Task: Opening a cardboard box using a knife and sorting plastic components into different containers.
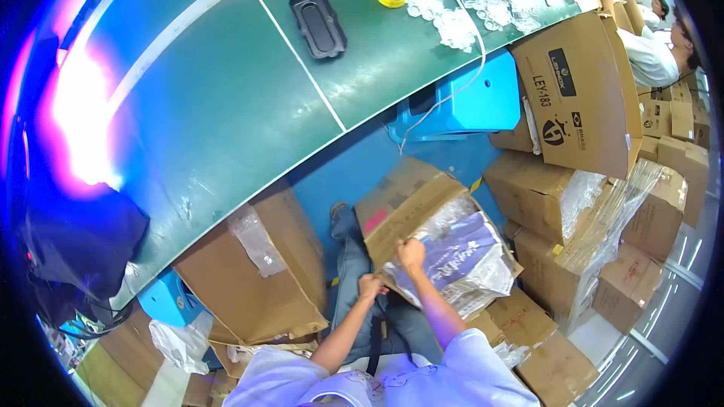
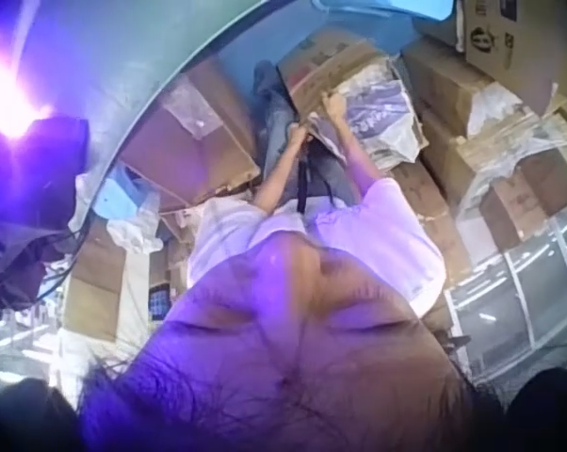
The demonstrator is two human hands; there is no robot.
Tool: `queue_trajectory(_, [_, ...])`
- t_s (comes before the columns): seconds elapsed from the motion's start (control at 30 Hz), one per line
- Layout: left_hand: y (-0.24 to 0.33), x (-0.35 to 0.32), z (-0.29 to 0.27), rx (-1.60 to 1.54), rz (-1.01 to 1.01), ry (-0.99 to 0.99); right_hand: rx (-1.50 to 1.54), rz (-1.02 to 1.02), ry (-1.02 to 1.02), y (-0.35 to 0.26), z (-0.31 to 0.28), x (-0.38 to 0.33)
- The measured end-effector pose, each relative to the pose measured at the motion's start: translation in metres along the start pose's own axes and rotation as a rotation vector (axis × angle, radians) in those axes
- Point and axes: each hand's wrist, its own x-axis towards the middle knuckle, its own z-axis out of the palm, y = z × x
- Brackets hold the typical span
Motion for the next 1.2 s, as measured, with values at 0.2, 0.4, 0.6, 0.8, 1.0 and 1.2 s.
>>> queue_trajectory(0.2, [-0.021,-0.016,-0.005,0.162,0.248,0.191,0.281,-0.106,-0.489,-0.005,-0.07,-0.018])
queue_trajectory(0.4, [-0.054,0.012,-0.007,-0.221,0.503,0.508,0.416,-0.345,-0.186,0.084,-0.123,-0.011])
queue_trajectory(0.6, [-0.122,0.036,0.051,-0.149,0.342,0.469,0.244,-0.321,-0.026,0.194,-0.164,0.01])
queue_trajectory(0.8, [-0.114,0.044,0.085,0.147,0.421,0.693,0.177,-0.385,0.114,0.197,-0.163,0.036])
queue_trajectory(1.0, [-0.097,0.04,0.071,0.183,0.432,0.669,-0.106,-0.529,0.095,0.145,-0.171,0.094])
queue_trajectory(1.2, [-0.083,0.056,0.063,-0.48,0.632,0.565,0.056,-0.552,-0.12,0.09,-0.154,0.162])
